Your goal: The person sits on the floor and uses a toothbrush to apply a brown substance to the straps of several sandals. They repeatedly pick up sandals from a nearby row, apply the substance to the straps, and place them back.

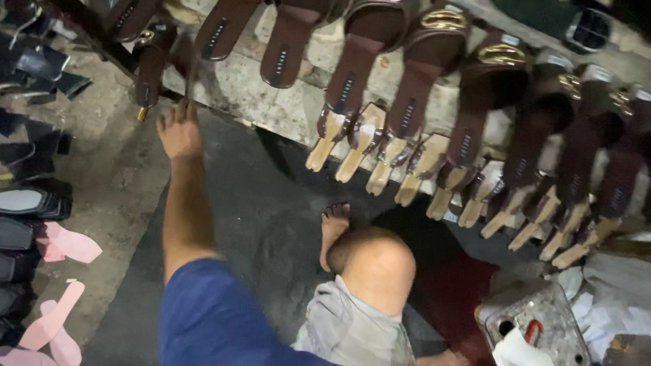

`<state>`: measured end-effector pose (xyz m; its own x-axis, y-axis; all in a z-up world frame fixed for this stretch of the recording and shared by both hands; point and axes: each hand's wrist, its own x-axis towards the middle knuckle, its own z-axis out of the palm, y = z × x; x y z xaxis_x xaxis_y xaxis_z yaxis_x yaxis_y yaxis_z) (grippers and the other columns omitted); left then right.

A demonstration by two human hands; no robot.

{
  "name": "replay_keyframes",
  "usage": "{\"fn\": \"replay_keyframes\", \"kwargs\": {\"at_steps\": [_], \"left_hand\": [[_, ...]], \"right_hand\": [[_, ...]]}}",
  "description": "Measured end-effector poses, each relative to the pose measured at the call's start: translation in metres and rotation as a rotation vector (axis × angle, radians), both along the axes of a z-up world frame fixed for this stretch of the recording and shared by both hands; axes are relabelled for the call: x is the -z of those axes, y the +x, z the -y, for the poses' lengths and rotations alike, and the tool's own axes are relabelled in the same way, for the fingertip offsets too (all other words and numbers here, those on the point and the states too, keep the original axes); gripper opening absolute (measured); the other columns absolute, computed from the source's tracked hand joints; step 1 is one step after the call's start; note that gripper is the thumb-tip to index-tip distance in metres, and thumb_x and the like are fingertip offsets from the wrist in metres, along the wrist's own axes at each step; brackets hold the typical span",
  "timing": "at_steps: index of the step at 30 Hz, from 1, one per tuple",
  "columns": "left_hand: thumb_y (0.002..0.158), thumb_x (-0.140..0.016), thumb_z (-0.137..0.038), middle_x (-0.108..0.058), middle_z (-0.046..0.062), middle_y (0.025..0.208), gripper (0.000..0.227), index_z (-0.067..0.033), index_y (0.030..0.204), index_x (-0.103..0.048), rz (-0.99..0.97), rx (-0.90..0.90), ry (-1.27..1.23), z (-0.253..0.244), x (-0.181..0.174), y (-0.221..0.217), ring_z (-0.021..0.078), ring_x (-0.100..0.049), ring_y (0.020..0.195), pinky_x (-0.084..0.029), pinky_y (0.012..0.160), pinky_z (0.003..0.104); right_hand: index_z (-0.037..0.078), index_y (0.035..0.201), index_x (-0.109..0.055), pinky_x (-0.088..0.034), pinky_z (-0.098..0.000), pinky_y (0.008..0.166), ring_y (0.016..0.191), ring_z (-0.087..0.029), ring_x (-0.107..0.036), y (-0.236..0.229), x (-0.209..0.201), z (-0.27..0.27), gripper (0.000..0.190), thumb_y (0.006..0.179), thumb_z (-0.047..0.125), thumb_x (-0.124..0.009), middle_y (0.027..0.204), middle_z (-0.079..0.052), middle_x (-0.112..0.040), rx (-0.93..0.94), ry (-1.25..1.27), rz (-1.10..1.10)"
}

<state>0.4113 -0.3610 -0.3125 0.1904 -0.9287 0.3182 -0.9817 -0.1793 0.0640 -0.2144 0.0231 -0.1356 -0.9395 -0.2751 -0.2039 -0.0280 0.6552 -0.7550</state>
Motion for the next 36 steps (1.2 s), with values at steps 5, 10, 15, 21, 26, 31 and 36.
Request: {"fn": "replay_keyframes", "kwargs": {"at_steps": [5, 10, 15, 21, 26, 31, 36], "left_hand": [[0.092, -0.074, -0.006, -0.076, 0.014, 0.106, 0.019, -0.0005, 0.110, -0.075, -0.791, -0.180, -0.238, -0.115, -0.041, -0.048, 0.0261, -0.074, 0.097, -0.058, 0.085, 0.041], [0.101, -0.072, -0.010, -0.070, 0.010, 0.090, 0.017, 0.0044, 0.107, -0.067, -1.520, -0.308, -0.217, -0.250, -0.101, -0.106, 0.0163, -0.068, 0.077, -0.056, 0.065, 0.030], [0.101, -0.065, -0.007, -0.058, 0.008, 0.086, 0.040, -0.0027, 0.136, -0.046, -2.041, -0.122, 0.044, -0.311, -0.175, -0.185, 0.0176, -0.066, 0.077, -0.064, 0.077, 0.041], [0.090, -0.063, -0.009, -0.072, 0.013, 0.108, 0.041, -0.0022, 0.127, -0.049, -1.825, 0.304, 0.955, -0.371, -0.231, -0.326, 0.0244, -0.079, 0.089, -0.064, 0.078, 0.037], [0.094, -0.076, -0.011, -0.059, 0.012, 0.109, 0.044, -0.0001, 0.126, -0.048, -1.796, 0.829, 1.097, -0.372, -0.213, -0.427, 0.0159, -0.061, 0.094, -0.056, 0.081, 0.033], [0.086, -0.044, -0.072, -0.054, 0.003, 0.146, 0.090, -0.0156, 0.153, -0.028, -2.226, 0.613, 1.218, -0.310, -0.190, -0.484, 0.0207, -0.060, 0.128, -0.048, 0.107, 0.044], [0.106, -0.036, -0.067, -0.063, 0.015, 0.142, 0.083, 0.0013, 0.151, -0.047, -2.433, 0.643, 1.456, -0.311, -0.180, -0.498, 0.0327, -0.061, 0.125, -0.047, 0.109, 0.048]], "right_hand": [[0.002, 0.105, -0.061, -0.051, -0.0305, 0.068, 0.074, -0.013, -0.058, -0.033, 0.008, -0.052, 0.016, 0.098, 0.012, -0.070, 0.086, -0.005, -0.062, -0.144, -0.121, -0.089], [0.003, 0.104, -0.062, -0.051, -0.0300, 0.069, 0.075, -0.012, -0.058, -0.012, 0.008, -0.066, 0.014, 0.098, 0.011, -0.070, 0.086, -0.005, -0.062, -0.495, -0.280, -0.321], [0.006, 0.098, -0.063, -0.051, -0.0277, 0.075, 0.084, -0.009, -0.061, 0.042, -0.020, -0.049, 0.008, 0.096, 0.009, -0.070, 0.093, -0.008, -0.068, -0.833, -0.423, -0.014], [0.010, 0.099, -0.044, -0.058, -0.0274, 0.088, 0.100, -0.010, -0.070, 0.062, -0.053, -0.058, 0.020, 0.095, 0.006, -0.063, 0.119, -0.008, -0.070, -0.937, -0.746, 0.541], [0.009, 0.097, -0.045, -0.049, -0.0265, 0.075, 0.085, -0.008, -0.055, 0.037, -0.035, -0.076, 0.026, 0.094, -0.002, -0.069, 0.104, -0.008, -0.064, -0.526, -0.682, 0.252], [0.010, 0.094, -0.045, -0.048, -0.0255, 0.074, 0.084, -0.009, -0.056, 0.006, -0.028, -0.128, 0.027, 0.094, -0.002, -0.069, 0.096, -0.004, -0.063, -0.464, -0.735, 0.557], [0.007, 0.102, -0.050, -0.046, -0.0245, 0.079, 0.088, -0.008, -0.052, 0.011, -0.011, -0.158, 0.018, 0.097, 0.003, -0.067, 0.096, 0.002, -0.058, -0.481, -0.607, 0.709]]}}
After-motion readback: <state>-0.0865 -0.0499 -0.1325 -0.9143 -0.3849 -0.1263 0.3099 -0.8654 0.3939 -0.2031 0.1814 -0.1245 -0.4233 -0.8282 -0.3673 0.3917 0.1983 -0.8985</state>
